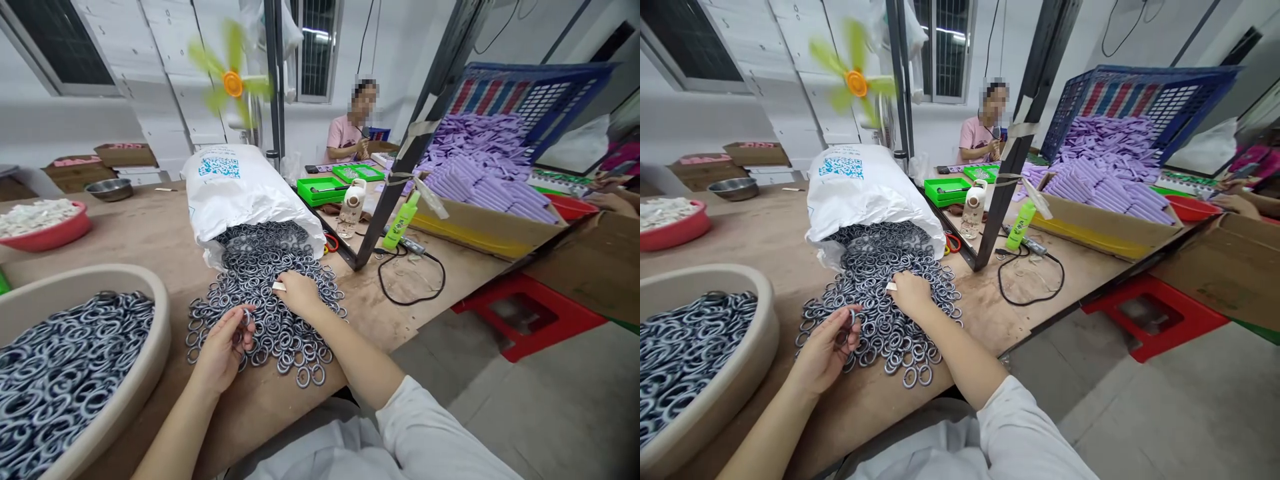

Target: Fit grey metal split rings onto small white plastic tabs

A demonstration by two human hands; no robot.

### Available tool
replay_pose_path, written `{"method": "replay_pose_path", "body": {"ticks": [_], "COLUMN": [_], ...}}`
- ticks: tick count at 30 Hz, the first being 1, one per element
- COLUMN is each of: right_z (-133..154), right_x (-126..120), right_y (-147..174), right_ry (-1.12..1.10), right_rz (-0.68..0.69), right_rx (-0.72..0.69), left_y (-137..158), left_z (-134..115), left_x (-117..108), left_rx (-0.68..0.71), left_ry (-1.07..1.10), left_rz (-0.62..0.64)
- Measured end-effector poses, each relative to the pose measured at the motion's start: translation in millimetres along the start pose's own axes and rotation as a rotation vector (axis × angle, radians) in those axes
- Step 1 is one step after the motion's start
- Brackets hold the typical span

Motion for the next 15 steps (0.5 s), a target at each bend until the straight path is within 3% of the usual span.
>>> {"method": "replay_pose_path", "body": {"ticks": [15], "right_z": [0.3], "right_x": [-1.6], "right_y": [0.0], "right_ry": [-0.106], "right_rz": [-0.03], "right_rx": [-0.078], "left_y": [3.7], "left_z": [-9.9], "left_x": [2.2], "left_rx": [-0.215], "left_ry": [0.188], "left_rz": [-0.022]}}
Point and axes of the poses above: each hand's wrist, its own y-axis away from the middle knuckle, its own x-axis out of the palm, z = x × y, the point moved 1 cm from there along -y, towards the middle knuckle, and after that the axes turned 11 degrees about -y, right-handed, at the moved point
